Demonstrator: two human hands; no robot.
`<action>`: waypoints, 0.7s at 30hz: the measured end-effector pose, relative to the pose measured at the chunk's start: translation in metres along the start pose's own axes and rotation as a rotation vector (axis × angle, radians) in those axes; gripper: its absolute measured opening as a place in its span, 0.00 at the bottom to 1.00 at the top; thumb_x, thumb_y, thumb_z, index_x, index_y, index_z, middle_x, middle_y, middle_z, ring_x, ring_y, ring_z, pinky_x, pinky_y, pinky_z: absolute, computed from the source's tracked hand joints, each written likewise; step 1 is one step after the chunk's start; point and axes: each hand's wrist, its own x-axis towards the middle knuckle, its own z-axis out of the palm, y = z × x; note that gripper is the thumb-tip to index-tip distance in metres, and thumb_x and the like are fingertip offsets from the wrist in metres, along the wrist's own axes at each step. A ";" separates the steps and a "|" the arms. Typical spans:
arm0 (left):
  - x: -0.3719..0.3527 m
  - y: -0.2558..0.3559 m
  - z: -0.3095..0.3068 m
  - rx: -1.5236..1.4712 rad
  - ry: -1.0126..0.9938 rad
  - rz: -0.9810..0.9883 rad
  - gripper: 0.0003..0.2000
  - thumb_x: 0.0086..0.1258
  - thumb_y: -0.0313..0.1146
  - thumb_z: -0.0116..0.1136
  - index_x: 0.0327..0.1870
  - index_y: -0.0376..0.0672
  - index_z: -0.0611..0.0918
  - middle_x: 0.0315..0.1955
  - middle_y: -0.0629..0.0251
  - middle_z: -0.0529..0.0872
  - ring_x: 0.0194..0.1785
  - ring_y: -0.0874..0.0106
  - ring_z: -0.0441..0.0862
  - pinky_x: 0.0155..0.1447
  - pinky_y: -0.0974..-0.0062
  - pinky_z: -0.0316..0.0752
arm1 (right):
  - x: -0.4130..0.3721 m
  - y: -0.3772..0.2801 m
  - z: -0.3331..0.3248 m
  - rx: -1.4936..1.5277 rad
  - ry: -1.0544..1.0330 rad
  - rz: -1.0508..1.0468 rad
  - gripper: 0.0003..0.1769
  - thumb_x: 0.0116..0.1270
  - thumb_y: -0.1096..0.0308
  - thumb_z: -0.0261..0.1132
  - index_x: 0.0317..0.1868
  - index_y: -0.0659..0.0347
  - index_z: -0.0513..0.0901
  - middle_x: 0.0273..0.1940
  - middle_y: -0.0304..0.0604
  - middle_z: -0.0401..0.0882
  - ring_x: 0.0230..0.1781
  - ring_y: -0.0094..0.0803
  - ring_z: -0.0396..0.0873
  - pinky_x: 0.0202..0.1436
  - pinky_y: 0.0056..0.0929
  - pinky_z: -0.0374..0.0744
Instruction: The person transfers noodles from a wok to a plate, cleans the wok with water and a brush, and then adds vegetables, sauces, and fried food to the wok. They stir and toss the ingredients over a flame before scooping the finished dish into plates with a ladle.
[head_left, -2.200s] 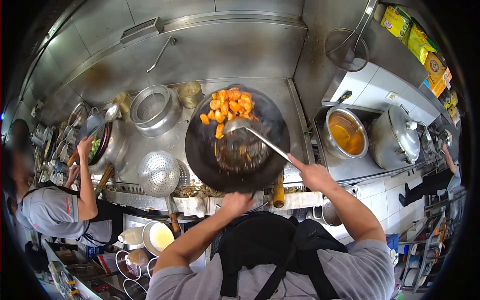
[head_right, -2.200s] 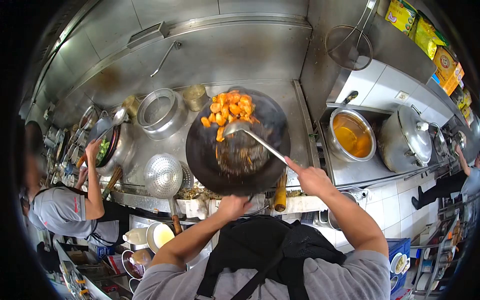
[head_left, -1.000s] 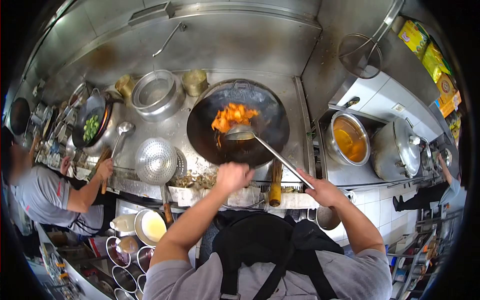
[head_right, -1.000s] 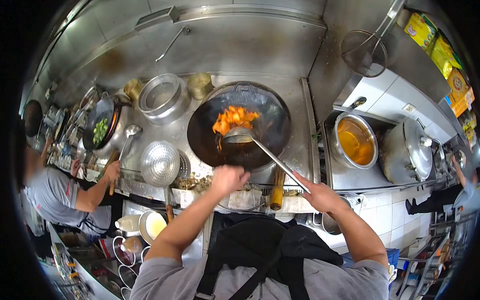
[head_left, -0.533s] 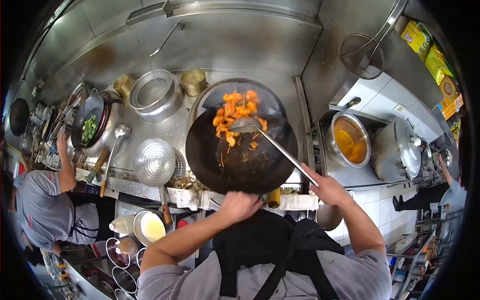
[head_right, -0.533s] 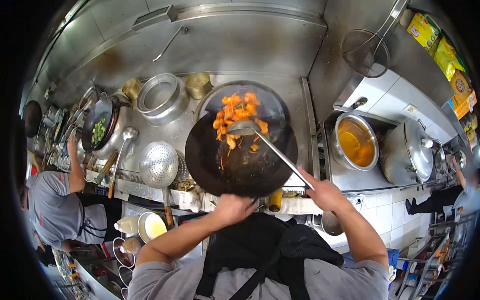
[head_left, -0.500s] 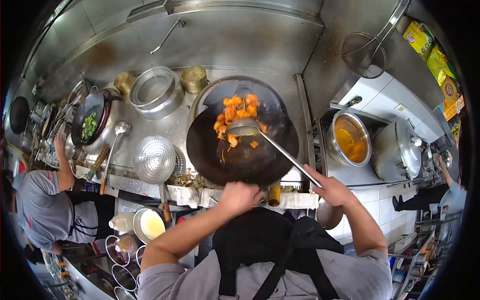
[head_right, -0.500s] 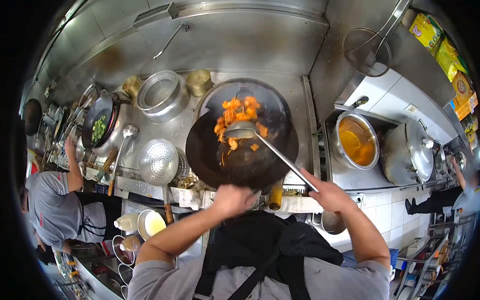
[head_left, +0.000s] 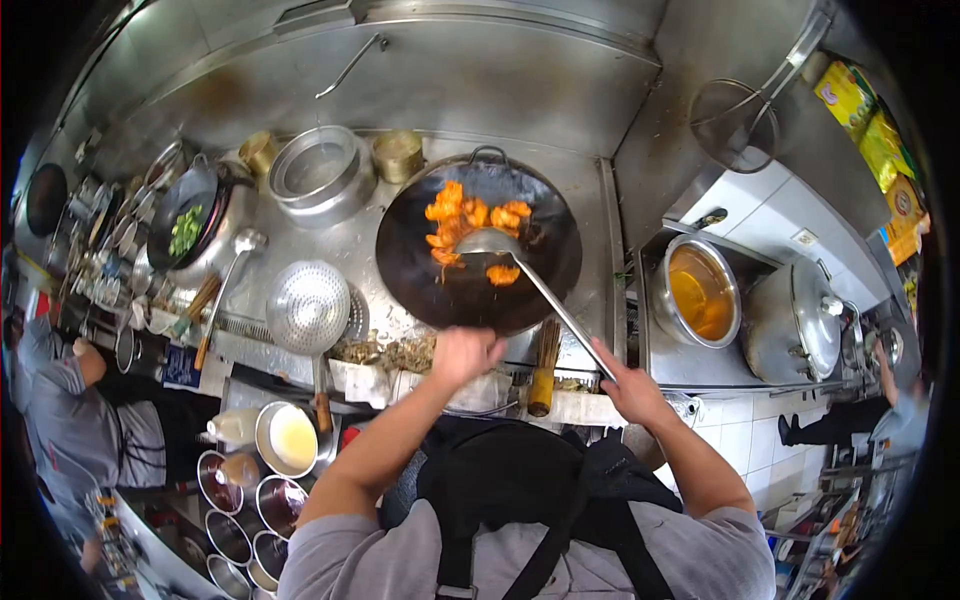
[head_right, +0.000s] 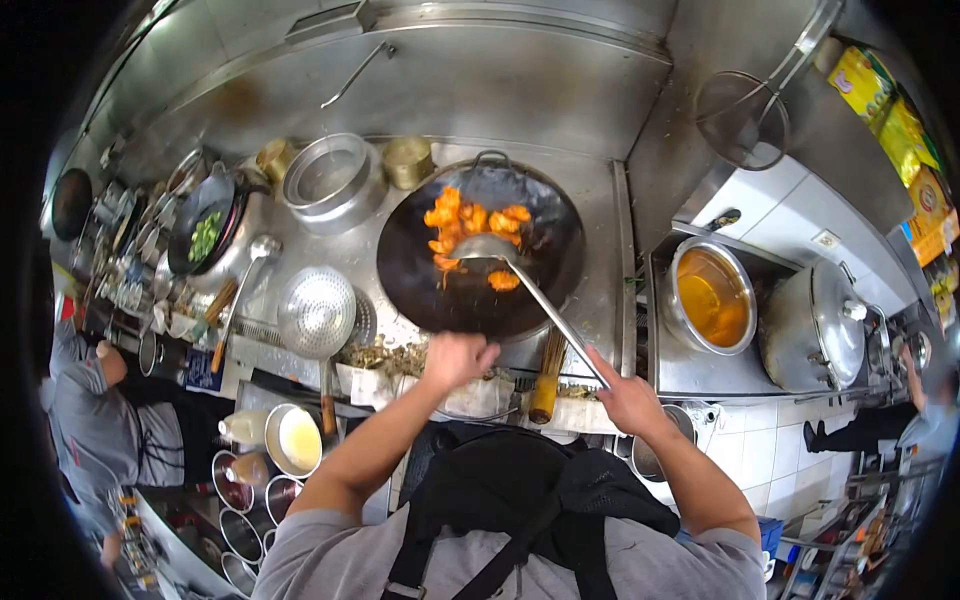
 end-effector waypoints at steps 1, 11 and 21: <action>0.020 -0.010 -0.003 -0.054 0.070 0.033 0.19 0.63 0.47 0.64 0.18 0.44 0.78 0.17 0.57 0.81 0.22 0.52 0.81 0.27 0.54 0.74 | 0.000 0.011 0.015 -0.005 -0.012 -0.011 0.46 0.70 0.65 0.59 0.78 0.27 0.41 0.35 0.64 0.82 0.37 0.63 0.81 0.46 0.57 0.77; -0.096 -0.107 0.006 -0.117 0.436 -0.654 0.25 0.58 0.23 0.65 0.59 0.36 0.74 0.53 0.48 0.76 0.61 0.51 0.73 0.65 0.59 0.69 | 0.034 0.068 0.052 0.416 0.208 -0.234 0.45 0.67 0.71 0.61 0.79 0.41 0.47 0.59 0.66 0.76 0.52 0.65 0.78 0.57 0.46 0.75; -0.158 -0.166 0.038 -0.167 0.205 -1.060 0.43 0.51 0.27 0.71 0.71 0.40 0.63 0.59 0.47 0.79 0.56 0.55 0.81 0.63 0.63 0.73 | 0.068 0.110 0.111 0.846 -0.065 0.180 0.35 0.67 0.71 0.58 0.74 0.52 0.57 0.21 0.35 0.69 0.13 0.23 0.67 0.15 0.27 0.69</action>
